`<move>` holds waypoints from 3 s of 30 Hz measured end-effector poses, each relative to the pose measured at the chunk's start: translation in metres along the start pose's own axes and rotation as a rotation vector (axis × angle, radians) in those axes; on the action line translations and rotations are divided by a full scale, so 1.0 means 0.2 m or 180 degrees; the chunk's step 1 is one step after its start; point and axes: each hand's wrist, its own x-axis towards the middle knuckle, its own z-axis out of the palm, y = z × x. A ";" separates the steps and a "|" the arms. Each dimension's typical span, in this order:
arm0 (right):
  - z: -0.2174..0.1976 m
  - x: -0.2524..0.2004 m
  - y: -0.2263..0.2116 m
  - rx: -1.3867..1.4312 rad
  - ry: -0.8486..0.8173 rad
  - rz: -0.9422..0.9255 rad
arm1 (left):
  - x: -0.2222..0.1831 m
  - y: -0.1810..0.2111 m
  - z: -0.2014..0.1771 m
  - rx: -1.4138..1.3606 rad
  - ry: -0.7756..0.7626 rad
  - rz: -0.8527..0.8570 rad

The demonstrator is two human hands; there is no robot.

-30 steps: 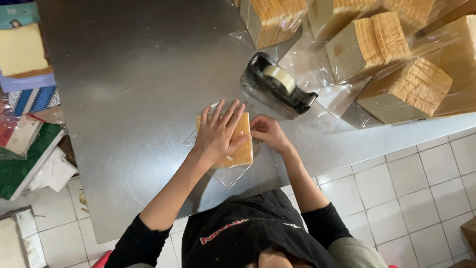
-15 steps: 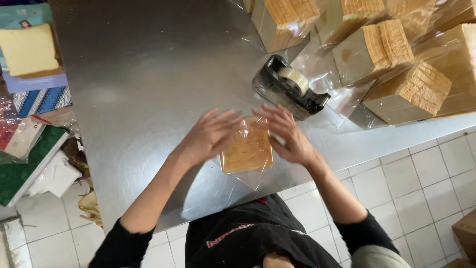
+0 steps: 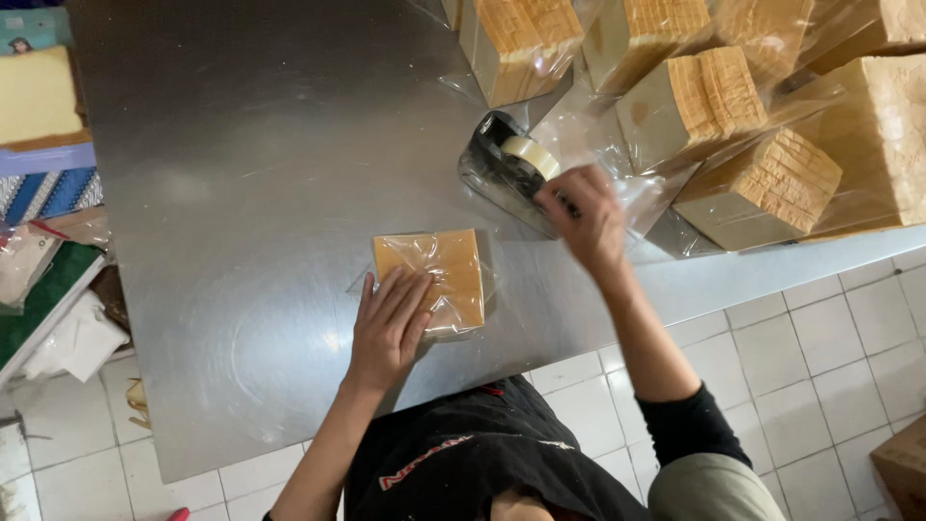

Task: The person slices loaves of bread using a bread slicer and then places the sliced bread into plastic bags, sealing them with tape.

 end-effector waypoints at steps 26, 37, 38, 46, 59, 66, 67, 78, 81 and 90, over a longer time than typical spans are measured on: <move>0.41 0.24 -0.36 -0.0622 -0.2248 -0.2979 | 0.00 -0.10 0.07 -0.0478 0.0616 0.0367; 0.30 -0.07 -0.02 0.0615 -0.0524 0.1055 | 0.01 -0.11 -0.13 -0.1757 0.0140 -0.0492; 0.35 -0.24 -0.02 0.1865 -0.0270 0.2121 | -0.01 -0.14 -0.17 -0.2552 0.0577 -0.1184; 0.32 -0.45 -0.62 0.0851 -0.0975 -0.0288 | 0.15 -0.36 -0.21 -0.4641 -0.0251 -0.1785; 0.32 -0.15 -0.51 0.0195 -0.0637 -0.0023 | 0.17 -0.02 -0.35 -0.0284 -0.2005 0.0137; -0.24 0.03 0.30 -0.1479 -0.0521 0.1275 | 0.00 -0.01 -0.08 -0.0480 -0.0195 -0.0117; -0.27 0.07 0.25 -0.0231 -0.0643 0.2004 | 0.01 -0.02 -0.09 -0.0693 -0.0172 -0.0188; -0.18 -0.38 0.60 0.0307 0.0627 0.1935 | -0.02 -0.05 -0.02 -0.0907 0.0409 -0.0008; -0.21 -0.13 0.37 0.0725 0.1761 0.1339 | 0.06 -0.04 -0.03 -0.0933 0.0572 0.0096; 0.38 0.23 -0.42 -0.1305 -0.2120 -0.1583 | -0.01 -0.02 -0.09 -0.1055 0.0292 -0.0080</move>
